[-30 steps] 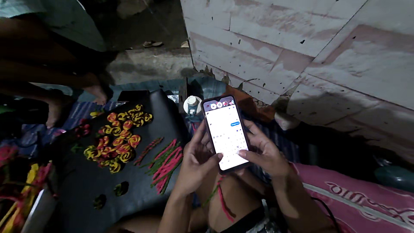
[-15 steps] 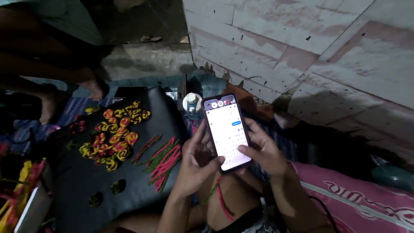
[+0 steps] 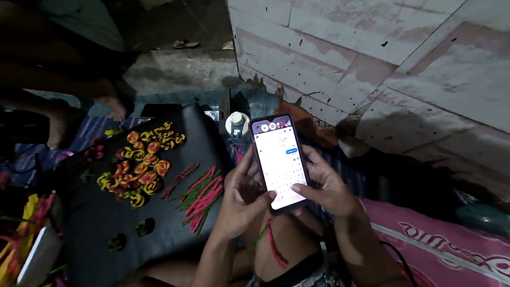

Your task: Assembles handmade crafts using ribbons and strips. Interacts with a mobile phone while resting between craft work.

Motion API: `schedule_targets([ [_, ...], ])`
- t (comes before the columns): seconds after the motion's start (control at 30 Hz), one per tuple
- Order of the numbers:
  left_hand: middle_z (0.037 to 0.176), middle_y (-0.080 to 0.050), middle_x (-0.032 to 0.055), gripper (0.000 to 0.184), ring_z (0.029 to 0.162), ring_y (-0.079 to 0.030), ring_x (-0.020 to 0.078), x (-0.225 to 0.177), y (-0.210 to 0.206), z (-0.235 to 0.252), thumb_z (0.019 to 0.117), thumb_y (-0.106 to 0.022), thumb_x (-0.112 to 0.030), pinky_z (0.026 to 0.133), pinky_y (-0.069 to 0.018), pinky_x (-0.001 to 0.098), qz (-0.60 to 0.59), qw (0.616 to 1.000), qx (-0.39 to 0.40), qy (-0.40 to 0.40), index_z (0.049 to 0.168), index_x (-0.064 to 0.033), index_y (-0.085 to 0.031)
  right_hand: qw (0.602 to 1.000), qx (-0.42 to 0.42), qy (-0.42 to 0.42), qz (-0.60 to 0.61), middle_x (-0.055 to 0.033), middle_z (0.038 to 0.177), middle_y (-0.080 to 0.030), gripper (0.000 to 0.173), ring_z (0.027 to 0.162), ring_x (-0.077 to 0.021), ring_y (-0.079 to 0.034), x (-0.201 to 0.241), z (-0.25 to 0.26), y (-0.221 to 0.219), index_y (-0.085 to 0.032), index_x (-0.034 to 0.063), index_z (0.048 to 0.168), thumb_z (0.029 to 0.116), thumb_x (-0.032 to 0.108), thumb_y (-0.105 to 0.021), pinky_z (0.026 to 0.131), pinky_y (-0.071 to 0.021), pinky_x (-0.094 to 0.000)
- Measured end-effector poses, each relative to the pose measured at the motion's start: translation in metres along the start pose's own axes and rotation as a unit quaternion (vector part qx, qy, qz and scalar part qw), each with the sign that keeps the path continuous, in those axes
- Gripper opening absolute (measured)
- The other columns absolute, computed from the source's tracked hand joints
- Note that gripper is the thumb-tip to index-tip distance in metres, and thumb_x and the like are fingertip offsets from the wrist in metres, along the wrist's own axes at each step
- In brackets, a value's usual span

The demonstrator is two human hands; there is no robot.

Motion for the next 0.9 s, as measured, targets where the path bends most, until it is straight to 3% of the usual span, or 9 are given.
schedule_targets([
  [0.17, 0.147, -0.055, 0.0057, 0.089, 0.121, -0.064, 0.0137, 0.000, -0.002, -0.001, 0.0876, -0.066, 0.006, 0.102, -0.0559, 0.0327, 0.025, 1.000, -0.012, -0.009, 0.159, 0.0035, -0.013, 0.994, -0.094, 0.009, -0.046, -0.0025, 0.120, -0.070, 0.070, 0.092, -0.0055, -0.073, 0.001, 0.001, -0.011, -0.030, 0.0006, 0.147, 0.0888, -0.002, -0.069, 0.063, -0.0615, -0.0185],
  [0.33, 0.145, -0.057, 0.0042, 0.086, 0.119, -0.066, 0.0131, -0.002, 0.001, -0.001, 0.0893, -0.065, 0.004, 0.101, -0.0565, 0.0324, 0.010, 1.000, -0.011, -0.008, 0.159, 0.0031, -0.015, 0.999, -0.020, 0.015, -0.030, -0.0046, 0.130, -0.065, 0.084, 0.100, -0.0079, -0.072, 0.001, 0.000, -0.009, -0.020, -0.0007, 0.151, 0.0843, -0.003, -0.071, 0.068, -0.0629, -0.0211],
  [0.4, 0.144, -0.058, 0.0042, 0.087, 0.118, -0.066, 0.0126, -0.002, 0.000, -0.002, 0.0879, -0.064, 0.007, 0.100, -0.0566, 0.0314, 0.013, 1.000, -0.012, -0.007, 0.159, 0.0031, -0.014, 0.999, -0.036, 0.010, -0.040, -0.0047, 0.128, -0.066, 0.081, 0.100, -0.0082, -0.072, 0.003, 0.000, -0.009, -0.022, -0.0005, 0.150, 0.0848, -0.005, -0.070, 0.069, -0.0630, -0.0212],
  [0.5, 0.144, -0.058, 0.0026, 0.089, 0.117, -0.066, 0.0109, -0.004, -0.004, -0.002, 0.0874, -0.066, 0.005, 0.099, -0.0572, 0.0299, 0.043, 0.999, -0.015, -0.013, 0.159, 0.0036, -0.013, 0.993, -0.097, 0.030, -0.059, -0.0020, 0.121, -0.069, 0.072, 0.097, -0.0048, -0.072, 0.003, 0.003, -0.013, -0.030, -0.0016, 0.146, 0.0882, 0.004, -0.072, 0.074, -0.0624, -0.0194],
  [0.6, 0.144, -0.057, 0.0057, 0.089, 0.116, -0.066, 0.0123, -0.005, -0.008, -0.002, 0.0873, -0.066, 0.005, 0.097, -0.0586, 0.0306, 0.061, 0.998, -0.023, -0.016, 0.158, 0.0073, -0.012, 0.988, -0.133, 0.044, -0.063, -0.0028, 0.121, -0.069, 0.061, 0.098, -0.0048, -0.072, 0.000, 0.004, -0.015, -0.033, -0.0026, 0.143, 0.0924, 0.000, -0.066, 0.079, -0.0620, -0.0198],
  [0.73, 0.141, -0.060, 0.0069, 0.085, 0.115, -0.067, 0.0126, -0.004, -0.006, -0.003, 0.0875, -0.063, 0.008, 0.095, -0.0593, 0.0303, 0.067, 0.997, -0.035, -0.012, 0.157, 0.0083, -0.014, 0.994, -0.090, 0.043, -0.034, 0.0019, 0.123, -0.068, 0.074, 0.093, -0.0009, -0.071, -0.001, 0.001, -0.014, -0.028, 0.0004, 0.145, 0.0912, 0.021, -0.074, 0.064, -0.0599, -0.0156],
  [0.8, 0.142, -0.059, 0.0065, 0.085, 0.115, -0.067, 0.0120, -0.004, -0.007, -0.002, 0.0869, -0.061, 0.011, 0.096, -0.0587, 0.0295, 0.068, 0.997, -0.034, -0.011, 0.157, 0.0081, -0.013, 0.996, -0.075, 0.043, -0.025, 0.0033, 0.125, -0.067, 0.076, 0.093, -0.0001, -0.070, -0.001, 0.000, -0.012, -0.027, 0.0019, 0.147, 0.0938, 0.032, -0.072, 0.061, -0.0590, -0.0149],
  [0.9, 0.140, -0.060, 0.0056, 0.083, 0.114, -0.068, 0.0114, -0.004, -0.006, -0.002, 0.0894, -0.063, 0.006, 0.095, -0.0591, 0.0292, 0.067, 0.997, -0.042, -0.015, 0.157, 0.0074, -0.016, 0.997, -0.053, 0.050, -0.021, 0.0036, 0.128, -0.066, 0.070, 0.095, -0.0002, -0.070, -0.001, -0.001, -0.010, -0.026, 0.0036, 0.148, 0.0997, 0.036, -0.064, 0.059, -0.0576, -0.0140],
])
Point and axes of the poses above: each hand's wrist, its own z-axis towards the middle knuckle, its own y-axis out of the back of the hand, x = y × z, the point moved 5 cm from there along z, towards the middle knuckle
